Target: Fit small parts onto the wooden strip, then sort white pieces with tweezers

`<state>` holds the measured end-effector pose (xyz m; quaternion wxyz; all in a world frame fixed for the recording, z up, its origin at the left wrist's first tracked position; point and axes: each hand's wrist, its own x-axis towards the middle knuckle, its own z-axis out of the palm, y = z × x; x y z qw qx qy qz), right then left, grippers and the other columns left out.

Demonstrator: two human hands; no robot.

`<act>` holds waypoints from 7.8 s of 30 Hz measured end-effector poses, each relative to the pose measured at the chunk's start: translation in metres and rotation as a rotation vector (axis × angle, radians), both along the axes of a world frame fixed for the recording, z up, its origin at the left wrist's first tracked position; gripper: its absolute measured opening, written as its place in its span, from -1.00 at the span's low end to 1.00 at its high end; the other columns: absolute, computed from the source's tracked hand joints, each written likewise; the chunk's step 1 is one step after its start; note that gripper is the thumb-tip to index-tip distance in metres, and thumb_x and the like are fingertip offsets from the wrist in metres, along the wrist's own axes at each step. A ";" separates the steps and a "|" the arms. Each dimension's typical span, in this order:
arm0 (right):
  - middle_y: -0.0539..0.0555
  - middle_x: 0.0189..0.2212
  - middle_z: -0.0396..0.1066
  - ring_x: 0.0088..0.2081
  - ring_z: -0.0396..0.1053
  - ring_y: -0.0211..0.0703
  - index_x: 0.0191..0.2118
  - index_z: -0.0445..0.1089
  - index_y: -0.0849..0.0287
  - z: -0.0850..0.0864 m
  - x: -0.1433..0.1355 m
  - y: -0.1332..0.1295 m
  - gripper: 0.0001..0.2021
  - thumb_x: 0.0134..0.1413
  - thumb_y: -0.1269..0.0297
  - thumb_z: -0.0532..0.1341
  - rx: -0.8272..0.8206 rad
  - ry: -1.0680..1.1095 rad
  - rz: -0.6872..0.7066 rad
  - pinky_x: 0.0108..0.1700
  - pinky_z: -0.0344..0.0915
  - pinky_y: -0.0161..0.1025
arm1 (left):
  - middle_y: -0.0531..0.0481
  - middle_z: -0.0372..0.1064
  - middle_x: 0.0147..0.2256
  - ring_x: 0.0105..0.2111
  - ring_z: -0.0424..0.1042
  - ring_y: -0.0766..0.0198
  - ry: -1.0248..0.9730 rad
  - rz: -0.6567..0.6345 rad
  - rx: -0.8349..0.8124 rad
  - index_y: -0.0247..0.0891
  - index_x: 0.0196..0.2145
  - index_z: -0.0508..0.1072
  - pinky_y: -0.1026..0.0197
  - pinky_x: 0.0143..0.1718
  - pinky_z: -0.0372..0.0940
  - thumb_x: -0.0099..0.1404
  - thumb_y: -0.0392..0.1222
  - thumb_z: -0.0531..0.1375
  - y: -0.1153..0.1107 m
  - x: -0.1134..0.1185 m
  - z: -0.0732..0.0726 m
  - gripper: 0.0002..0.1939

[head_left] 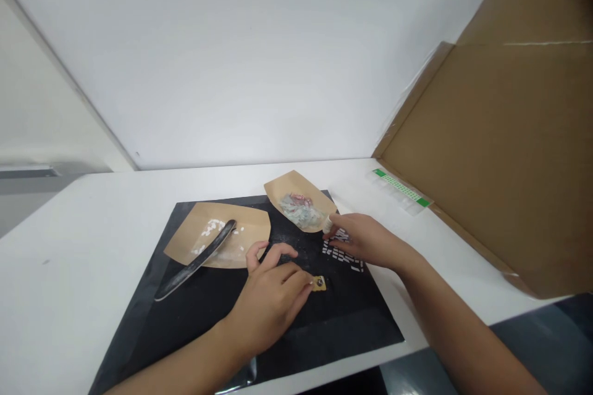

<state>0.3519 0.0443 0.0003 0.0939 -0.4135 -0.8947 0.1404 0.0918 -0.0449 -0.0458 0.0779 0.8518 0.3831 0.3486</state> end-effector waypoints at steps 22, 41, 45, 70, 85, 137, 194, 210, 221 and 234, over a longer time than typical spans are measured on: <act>0.08 -0.31 0.53 -0.28 0.48 -0.05 -0.19 0.31 0.16 -0.002 -0.014 -0.003 -0.92 0.24 0.42 0.21 0.158 -0.200 0.046 -0.28 0.16 -0.24 | 0.12 0.57 -0.34 0.07 0.39 0.04 -0.006 0.002 -0.022 -0.10 -0.18 0.48 -0.22 0.23 -0.21 0.43 -0.23 0.26 0.002 -0.001 -0.001 -0.95; 0.06 -0.35 0.51 -0.37 0.47 -0.11 -0.25 0.24 0.14 0.002 -0.016 -0.008 -0.88 0.20 0.48 0.20 0.100 -0.097 -0.130 -0.34 0.15 -0.28 | 0.01 0.60 -0.13 0.13 0.36 -0.06 0.036 0.004 0.022 -0.10 -0.04 0.47 -0.25 0.20 -0.14 0.41 -0.04 0.28 0.003 0.003 0.003 -0.78; 0.06 -0.33 0.52 -0.33 0.49 -0.13 -0.26 0.25 0.14 0.008 -0.014 -0.009 -0.87 0.18 0.49 0.22 0.064 -0.042 -0.155 -0.31 0.21 -0.30 | -0.02 0.59 -0.11 0.14 0.33 -0.10 0.041 0.010 0.048 -0.11 -0.03 0.48 -0.28 0.23 -0.15 0.38 0.01 0.30 0.003 0.003 0.011 -0.73; -0.10 -0.45 0.49 -0.48 0.41 -0.25 -0.27 0.15 0.10 0.022 -0.034 -0.053 -0.73 -0.01 0.48 0.26 -0.200 0.124 -0.029 -0.44 0.07 -0.34 | -0.04 0.53 -0.18 -0.19 0.50 0.06 0.069 -0.027 -0.206 -0.22 0.08 0.33 -0.03 -0.12 0.32 0.37 -0.28 0.26 0.000 0.023 0.003 -0.65; -0.06 -0.42 0.51 -0.49 0.41 -0.22 -0.26 0.15 0.09 0.016 -0.035 -0.056 -0.74 0.02 0.46 0.27 -0.142 0.047 -0.015 -0.44 0.09 -0.30 | 0.01 0.56 -0.19 -0.16 0.49 0.06 -0.025 0.016 -0.260 -0.20 0.00 0.31 -0.03 -0.12 0.34 0.34 -0.34 0.29 0.000 0.024 0.003 -0.66; -0.05 -0.25 0.59 -0.27 0.53 -0.12 -0.17 0.24 0.06 0.025 -0.013 -0.048 -0.82 0.27 0.30 0.29 -0.116 0.068 0.094 -0.29 0.22 -0.25 | 0.07 0.51 -0.27 -0.27 0.49 0.12 -0.053 0.109 -0.315 -0.18 -0.19 0.28 0.05 -0.22 0.32 0.27 -0.39 0.36 -0.003 0.028 0.003 -0.68; 0.01 -0.43 0.54 -0.36 0.51 -0.16 -0.21 0.28 0.15 0.015 -0.029 -0.033 -0.71 0.11 0.19 0.38 -0.877 0.365 -0.144 -0.39 0.29 -0.31 | 0.07 0.51 -0.29 -0.25 0.47 0.11 -0.050 0.142 -0.354 -0.19 -0.20 0.30 -0.02 -0.15 0.26 0.26 -0.39 0.34 -0.003 0.031 0.005 -0.71; 0.00 -0.42 0.56 -0.39 0.50 -0.18 -0.21 0.20 0.12 0.013 -0.028 -0.035 -0.68 0.12 0.19 0.37 -0.863 0.360 -0.211 -0.44 0.22 -0.34 | 0.09 0.50 -0.33 -0.25 0.48 0.10 -0.078 0.187 -0.351 -0.18 -0.21 0.28 -0.03 -0.12 0.25 0.27 -0.36 0.34 -0.002 0.034 0.007 -0.71; 0.00 -0.39 0.55 -0.36 0.54 -0.13 -0.18 0.23 0.10 0.006 -0.034 -0.054 -0.68 0.09 0.17 0.37 -0.712 0.457 -0.327 -0.39 0.32 -0.27 | 0.08 0.48 -0.35 -0.24 0.49 0.11 -0.031 0.197 -0.297 -0.18 -0.22 0.28 -0.05 -0.07 0.25 0.29 -0.30 0.31 -0.002 0.034 0.009 -0.76; 0.10 -0.33 0.56 -0.29 0.54 -0.06 -0.26 0.32 0.12 0.005 -0.040 -0.088 -0.71 0.14 0.05 0.36 -0.400 0.597 -0.538 -0.24 0.43 -0.14 | 0.05 0.50 -0.31 -0.23 0.50 0.10 -0.015 0.187 -0.271 -0.19 -0.21 0.27 -0.03 -0.05 0.23 0.27 -0.29 0.34 -0.002 0.033 0.010 -0.72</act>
